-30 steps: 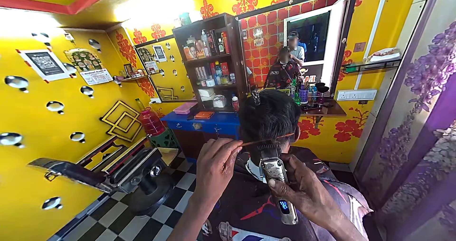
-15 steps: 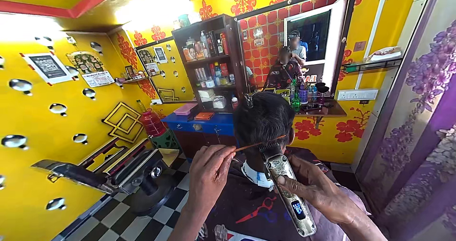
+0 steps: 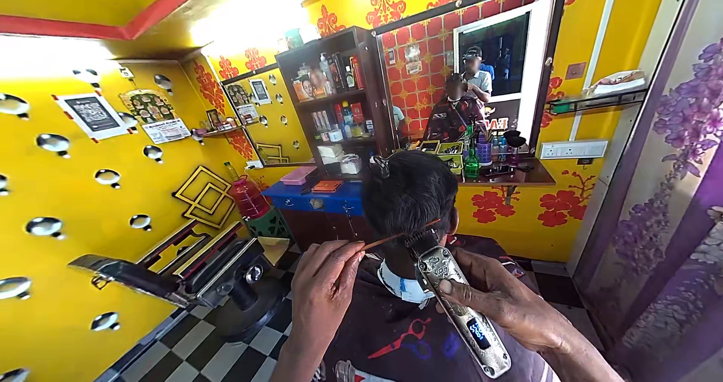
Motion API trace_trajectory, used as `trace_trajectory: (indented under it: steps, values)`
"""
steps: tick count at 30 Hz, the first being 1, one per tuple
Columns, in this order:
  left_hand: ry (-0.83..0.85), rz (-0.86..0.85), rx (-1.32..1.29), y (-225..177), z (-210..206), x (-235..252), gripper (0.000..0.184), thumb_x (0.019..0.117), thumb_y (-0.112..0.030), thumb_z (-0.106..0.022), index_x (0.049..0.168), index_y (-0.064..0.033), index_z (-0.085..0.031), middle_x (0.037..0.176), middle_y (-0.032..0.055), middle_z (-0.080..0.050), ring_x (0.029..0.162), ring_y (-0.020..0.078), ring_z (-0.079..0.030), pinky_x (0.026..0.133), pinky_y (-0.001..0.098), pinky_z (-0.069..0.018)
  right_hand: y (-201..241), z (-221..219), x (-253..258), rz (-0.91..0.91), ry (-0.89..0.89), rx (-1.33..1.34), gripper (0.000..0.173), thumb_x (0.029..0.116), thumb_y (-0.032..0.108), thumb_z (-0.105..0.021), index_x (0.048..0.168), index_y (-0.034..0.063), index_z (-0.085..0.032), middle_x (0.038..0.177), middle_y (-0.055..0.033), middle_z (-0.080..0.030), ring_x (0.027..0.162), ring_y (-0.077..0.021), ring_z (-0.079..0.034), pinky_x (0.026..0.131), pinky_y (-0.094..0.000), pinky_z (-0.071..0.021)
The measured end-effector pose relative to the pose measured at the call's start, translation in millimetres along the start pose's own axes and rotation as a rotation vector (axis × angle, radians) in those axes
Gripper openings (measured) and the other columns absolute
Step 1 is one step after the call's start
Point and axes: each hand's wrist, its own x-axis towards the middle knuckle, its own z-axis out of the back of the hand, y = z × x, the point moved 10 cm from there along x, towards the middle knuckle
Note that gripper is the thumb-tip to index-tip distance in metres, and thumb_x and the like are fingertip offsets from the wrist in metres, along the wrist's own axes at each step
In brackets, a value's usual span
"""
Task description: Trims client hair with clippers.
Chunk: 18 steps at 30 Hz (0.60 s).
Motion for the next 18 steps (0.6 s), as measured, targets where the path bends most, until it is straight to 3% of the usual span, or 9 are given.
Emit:
trace_trajectory:
  steps: [2,7,15,18]
  values:
    - [0.002,0.008,0.01,-0.4,1.2,-0.5,0.018,0.0955,-0.022,-0.069,0.108,-0.0153,-0.08,0.105,-0.0018,-0.072,0.096,0.0081,-0.067,0.084,0.0265,-0.0572,-4.8,2.3,-3.5,0.01,0.065,-0.028,0.042,0.0995,0.028,-0.068,0.132,0.0035,-0.06,0.115,-0.0163,-0.07,0.1,-0.0303,-0.071,0.087,-0.0477,-0.0612]
    - [-0.004,0.014,0.037,-4.8,3.0,-2.8,0.018,0.0955,-0.023,-0.069,0.107,-0.0149,-0.08,0.105,-0.0018,-0.073,0.097,0.0088,-0.067,0.085,0.0266,-0.0568,-37.2,24.9,-14.6,-0.132,0.066,0.084,0.042,0.1013,0.032,-0.064,0.131,0.0026,-0.062,0.111,-0.0195,-0.069,0.092,-0.0338,-0.072,0.08,-0.053,-0.0628]
    - [-0.001,0.04,0.052,-8.8,3.5,-4.2,0.018,0.0951,-0.021,-0.069,0.108,-0.0139,-0.08,0.105,-0.0016,-0.072,0.097,0.0081,-0.067,0.084,0.0261,-0.0575,3.8,22.4,2.9,-0.054,0.082,-0.051,0.037,0.0995,0.032,-0.066,0.125,0.0047,-0.066,0.106,-0.0137,-0.071,0.09,-0.0248,-0.071,0.08,-0.0415,-0.0621]
    - [-0.004,0.046,0.068,-9.7,4.9,-5.1,0.018,0.0948,-0.021,-0.07,0.108,-0.0146,-0.08,0.106,-0.0016,-0.073,0.098,0.0082,-0.067,0.085,0.0259,-0.0577,-3.2,35.0,-2.2,-0.094,0.075,-0.152,0.038,0.0972,0.036,-0.069,0.123,0.0075,-0.068,0.103,-0.0116,-0.072,0.087,-0.0233,-0.072,0.077,-0.0399,-0.0618]
